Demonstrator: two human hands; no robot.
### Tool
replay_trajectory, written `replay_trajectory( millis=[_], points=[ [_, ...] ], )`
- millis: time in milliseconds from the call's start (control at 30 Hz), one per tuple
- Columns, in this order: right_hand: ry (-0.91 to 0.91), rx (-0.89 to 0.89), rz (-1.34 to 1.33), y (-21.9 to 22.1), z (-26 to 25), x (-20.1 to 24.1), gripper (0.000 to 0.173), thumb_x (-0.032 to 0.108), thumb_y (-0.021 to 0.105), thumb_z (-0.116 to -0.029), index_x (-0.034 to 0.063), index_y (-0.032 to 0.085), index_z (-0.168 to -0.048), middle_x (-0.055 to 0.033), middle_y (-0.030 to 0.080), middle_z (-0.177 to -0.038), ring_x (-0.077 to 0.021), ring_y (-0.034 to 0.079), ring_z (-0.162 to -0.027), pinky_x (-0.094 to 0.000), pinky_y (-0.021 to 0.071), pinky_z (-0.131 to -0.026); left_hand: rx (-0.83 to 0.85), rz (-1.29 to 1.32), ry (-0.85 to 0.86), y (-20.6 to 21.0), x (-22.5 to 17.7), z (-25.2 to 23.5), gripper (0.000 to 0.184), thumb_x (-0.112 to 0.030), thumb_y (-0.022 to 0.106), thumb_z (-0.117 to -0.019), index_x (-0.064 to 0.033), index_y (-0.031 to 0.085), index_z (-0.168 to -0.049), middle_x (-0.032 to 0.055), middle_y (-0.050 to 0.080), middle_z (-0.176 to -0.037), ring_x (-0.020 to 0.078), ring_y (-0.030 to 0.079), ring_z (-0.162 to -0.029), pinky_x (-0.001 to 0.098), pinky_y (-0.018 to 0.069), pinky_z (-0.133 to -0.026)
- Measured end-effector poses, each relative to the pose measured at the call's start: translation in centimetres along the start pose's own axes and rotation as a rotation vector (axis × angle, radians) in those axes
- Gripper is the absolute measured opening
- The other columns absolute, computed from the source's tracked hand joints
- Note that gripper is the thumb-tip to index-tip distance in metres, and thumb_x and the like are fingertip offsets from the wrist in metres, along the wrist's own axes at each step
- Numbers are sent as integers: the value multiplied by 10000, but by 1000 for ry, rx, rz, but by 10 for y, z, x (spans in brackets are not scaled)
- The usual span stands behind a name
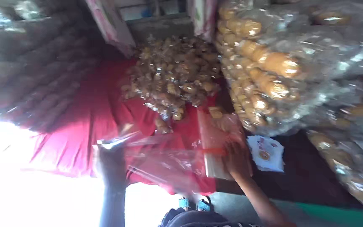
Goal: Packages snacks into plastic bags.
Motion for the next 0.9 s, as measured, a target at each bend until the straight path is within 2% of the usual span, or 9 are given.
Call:
replay_trajectory(
  millis=[100,200,400,500,600,667,733,800,900],
  points=[
    [-26,124,-5,-6,-3,-1,724,315,750,-888,26,486,-1497,-272,383,-1575,-476,311,-1481,-705,188,-1171,-132,-115,264,-53,-82,-43,486,-365,101,-1122,-170,466,-868,-102,463,-568,7,443,-466,174,411,-466],
    [-83,392,-119,-40,-20,37,891,312,786,-884,-36,325,-1562,-368,255,-1592,-555,230,-1482,-755,168,-1152,79,-399,374,-66,-100,-41,109,-110,357,-1053,-91,449,-1108,-92,633,-787,-22,530,-576,160,461,-545],
    [-747,324,-1030,-108,-11,300,868,381,604,-960,-141,226,-1541,-263,372,-1582,-270,412,-1465,-401,398,-1182,478,-93,197,-61,-82,-53,148,-65,473,-1005,-213,467,-1014,-115,695,-768,-22,638,-626,135,510,-542],
    [-802,463,-1193,-92,-1,402,479,202,614,-971,-97,558,-1342,-162,635,-1324,-134,613,-1202,-302,516,-1003,662,-8,160,-78,-78,-83,169,-345,702,-940,-299,544,-977,-131,693,-791,-23,643,-636,142,518,-526],
    [-734,364,-1239,-89,11,464,199,77,521,-1009,-63,640,-930,-20,630,-779,23,566,-688,-139,479,-660,883,-132,120,-116,-53,-103,382,-426,703,-917,-240,567,-1221,-120,750,-1065,-15,703,-929,178,575,-811],
    [-619,214,-1326,-93,5,477,249,94,457,-1033,41,577,-821,104,489,-686,91,450,-615,-97,390,-597,1087,-547,13,-154,-17,-99,434,-204,780,-835,26,641,-1176,-16,736,-992,20,696,-909,228,567,-851],
    [-370,22,-1383,-93,-11,467,262,94,445,-1032,73,590,-815,150,484,-693,108,449,-622,-102,400,-598,1321,-1080,-197,-190,25,-109,304,-167,707,-933,92,697,-1092,182,737,-967,261,714,-917,464,549,-898],
    [-7,-121,-1378,-74,-34,434,241,107,459,-1055,-27,630,-950,59,559,-764,35,524,-660,-170,474,-632,1065,-1350,-74,-220,17,-161,255,-117,616,-981,88,688,-1114,277,708,-962,422,694,-920,626,523,-869],
    [422,-263,-1385,-14,-51,386,275,147,500,-1065,-74,588,-1202,-125,639,-1043,-119,625,-908,-291,545,-809,488,-1278,587,-194,-60,-226,387,-148,647,-946,94,617,-1247,381,607,-1201,586,556,-1158,720,357,-1025]
  ],
)
Point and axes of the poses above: each hand's wrist, its own z-axis away from the middle knuckle, its own y-axis out of the palm, x = y × z, the point moved 4 cm from there along -z, towards the middle knuckle
